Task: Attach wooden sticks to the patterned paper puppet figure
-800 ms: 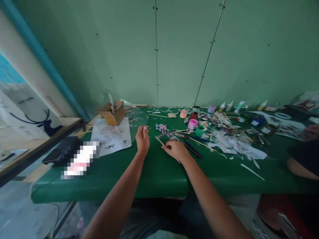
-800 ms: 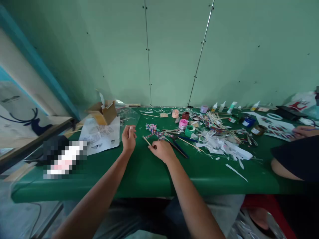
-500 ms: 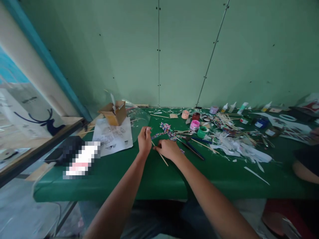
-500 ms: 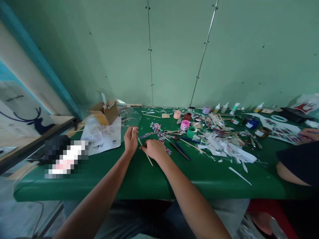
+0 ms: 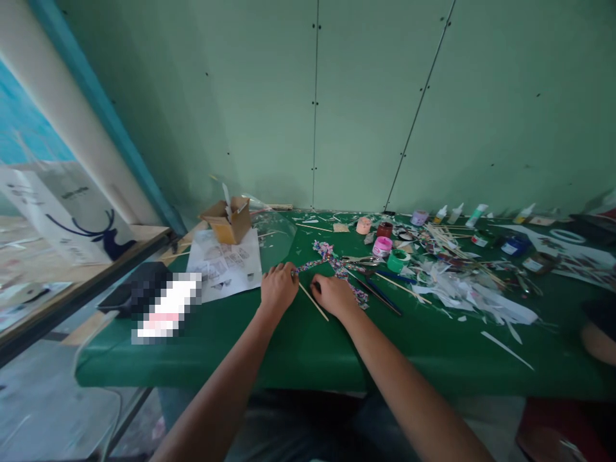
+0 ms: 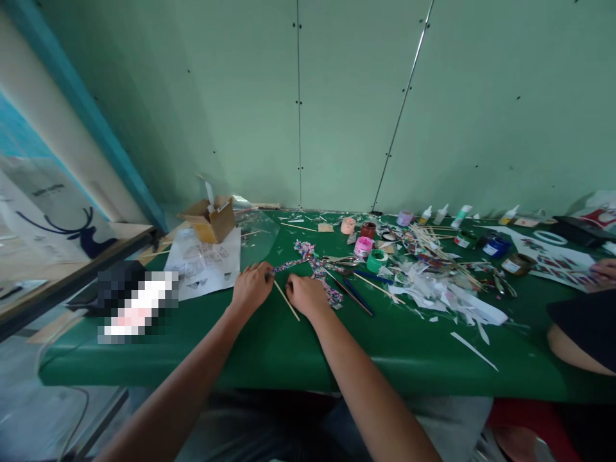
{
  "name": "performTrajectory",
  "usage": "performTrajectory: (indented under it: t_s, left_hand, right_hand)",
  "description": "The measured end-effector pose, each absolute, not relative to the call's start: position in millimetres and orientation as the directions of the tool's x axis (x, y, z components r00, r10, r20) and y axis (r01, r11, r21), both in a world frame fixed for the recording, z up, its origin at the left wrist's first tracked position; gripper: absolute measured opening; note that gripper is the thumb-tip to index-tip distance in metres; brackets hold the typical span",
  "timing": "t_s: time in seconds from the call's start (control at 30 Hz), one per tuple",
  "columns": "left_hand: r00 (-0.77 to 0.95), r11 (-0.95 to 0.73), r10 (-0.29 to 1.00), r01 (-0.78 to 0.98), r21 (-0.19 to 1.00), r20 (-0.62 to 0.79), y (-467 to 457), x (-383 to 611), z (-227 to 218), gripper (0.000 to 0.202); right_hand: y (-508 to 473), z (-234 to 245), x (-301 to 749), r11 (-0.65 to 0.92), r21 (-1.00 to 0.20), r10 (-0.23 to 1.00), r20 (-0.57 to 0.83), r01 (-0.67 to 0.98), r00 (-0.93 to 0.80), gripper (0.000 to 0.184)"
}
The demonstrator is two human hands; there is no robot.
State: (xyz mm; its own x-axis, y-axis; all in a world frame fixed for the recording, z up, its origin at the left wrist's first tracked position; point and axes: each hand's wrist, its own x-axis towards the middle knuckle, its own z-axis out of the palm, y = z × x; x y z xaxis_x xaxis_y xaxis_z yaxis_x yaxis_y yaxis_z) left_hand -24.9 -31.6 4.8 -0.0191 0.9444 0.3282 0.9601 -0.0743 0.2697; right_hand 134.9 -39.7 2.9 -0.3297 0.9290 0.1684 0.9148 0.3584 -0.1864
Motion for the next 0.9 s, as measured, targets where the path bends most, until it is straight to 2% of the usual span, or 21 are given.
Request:
performTrajectory:
  t_s: [0.07, 0.17, 0.27, 0.37, 0.43, 0.5, 0.6, 0.67, 0.77, 0.9]
  left_hand:
    - [-0.037, -0.028, 0.942, 0.982, 0.188, 0.334, -31, -32, 6, 0.024]
    - [-0.057, 0.013, 0.941, 0.991, 0.132, 0.332, -18, -41, 10, 0.031]
    - [-0.078, 0.037, 0.939, 0.991, 0.126, 0.334, 3, -49, 14, 0.041]
    - [-0.131, 0.088, 0.943, 0.985, 0.15, 0.307, 22, -58, 15, 0.056]
    - [-0.171, 0.122, 0.945, 0.975, 0.185, 0.278, 30, -65, 13, 0.064]
    - [-0.204, 0.147, 0.946, 0.963, 0.228, 0.252, 33, -70, 11, 0.07]
    - [-0.228, 0.162, 0.94, 0.952, 0.259, 0.252, 32, -74, 7, 0.073]
    - [-0.231, 0.162, 0.935, 0.953, 0.255, 0.269, 30, -75, 4, 0.074]
    - [-0.237, 0.164, 0.925, 0.955, 0.249, 0.297, 30, -74, 3, 0.076]
    - [-0.259, 0.188, 0.912, 0.953, 0.238, 0.317, 32, -74, 6, 0.069]
  right_hand:
    - [-40, 2, 133, 0.344, -0.194, 0.936, 0.146, 0.919, -0.319, 0.023]
    - [-39, 5, 131, 0.332, -0.221, 0.942, 0.125, 0.917, -0.311, 0.023]
    - [-26, 15, 129, 0.36, -0.304, 0.932, 0.145, 0.882, -0.331, 0.021]
    - [8, 28, 118, 0.367, -0.437, 0.93, 0.174, 0.821, -0.323, 0.023]
    - [42, 34, 106, 0.316, -0.526, 0.948, 0.159, 0.79, -0.274, 0.032]
    - [77, 36, 90, 0.204, -0.627, 0.978, 0.093, 0.752, -0.188, 0.051]
    - [119, 35, 62, -0.051, -0.86, 0.994, -0.093, 0.508, -0.057, 0.069]
    - [136, 33, 46, -0.184, -0.932, 0.976, -0.212, 0.313, -0.058, 0.06]
    - [146, 34, 31, -0.266, -0.944, 0.945, -0.295, 0.194, -0.143, 0.034]
    - [149, 36, 26, -0.37, -0.92, 0.912, -0.333, -0.128, -0.24, 0.036]
